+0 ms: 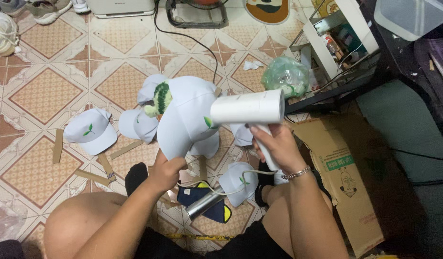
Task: The person sits on the floor and processes white baseball caps. They use a hairdryer to heat the caps, spray them with an aerosol can, and wipe the interior with a watermelon-patterned cloth. The person repeats this sequence on multiple caps, handling them one at a time.
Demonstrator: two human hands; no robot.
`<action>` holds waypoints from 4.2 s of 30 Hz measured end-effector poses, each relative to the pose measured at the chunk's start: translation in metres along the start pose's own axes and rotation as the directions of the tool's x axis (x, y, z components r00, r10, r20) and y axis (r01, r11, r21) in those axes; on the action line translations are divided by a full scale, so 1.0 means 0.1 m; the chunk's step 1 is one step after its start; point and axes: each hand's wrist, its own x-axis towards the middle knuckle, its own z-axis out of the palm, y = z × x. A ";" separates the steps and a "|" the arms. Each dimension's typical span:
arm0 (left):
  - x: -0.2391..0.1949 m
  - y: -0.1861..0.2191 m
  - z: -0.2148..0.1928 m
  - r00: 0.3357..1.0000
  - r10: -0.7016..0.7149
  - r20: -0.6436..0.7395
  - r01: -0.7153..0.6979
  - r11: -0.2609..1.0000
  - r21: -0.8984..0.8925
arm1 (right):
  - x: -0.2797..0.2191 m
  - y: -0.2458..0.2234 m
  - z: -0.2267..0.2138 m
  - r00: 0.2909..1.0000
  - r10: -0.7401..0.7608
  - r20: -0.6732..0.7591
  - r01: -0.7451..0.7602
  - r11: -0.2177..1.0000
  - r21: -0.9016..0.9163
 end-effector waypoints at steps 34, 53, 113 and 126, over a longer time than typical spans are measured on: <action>0.17 0.29 0.18 0.883 -0.426 -0.199 -0.009 0.408 -0.913 | -0.04 0.22 0.41 0.991 -0.082 -0.109 0.025 0.897 -0.441; 0.51 0.28 -0.27 0.651 -0.721 -0.236 -0.101 0.225 -0.969 | 0.59 1.88 0.02 0.825 0.562 -0.061 -0.531 0.734 -0.423; -1.81 2.87 0.34 0.935 0.154 0.320 -0.353 0.517 0.780 | -2.54 -0.17 1.18 0.789 -0.612 -0.057 0.510 0.703 -0.495; -2.00 2.66 0.14 0.723 0.515 0.459 -0.690 0.508 0.516 | -2.43 -0.01 1.01 0.613 -0.783 -0.105 0.542 0.513 -0.666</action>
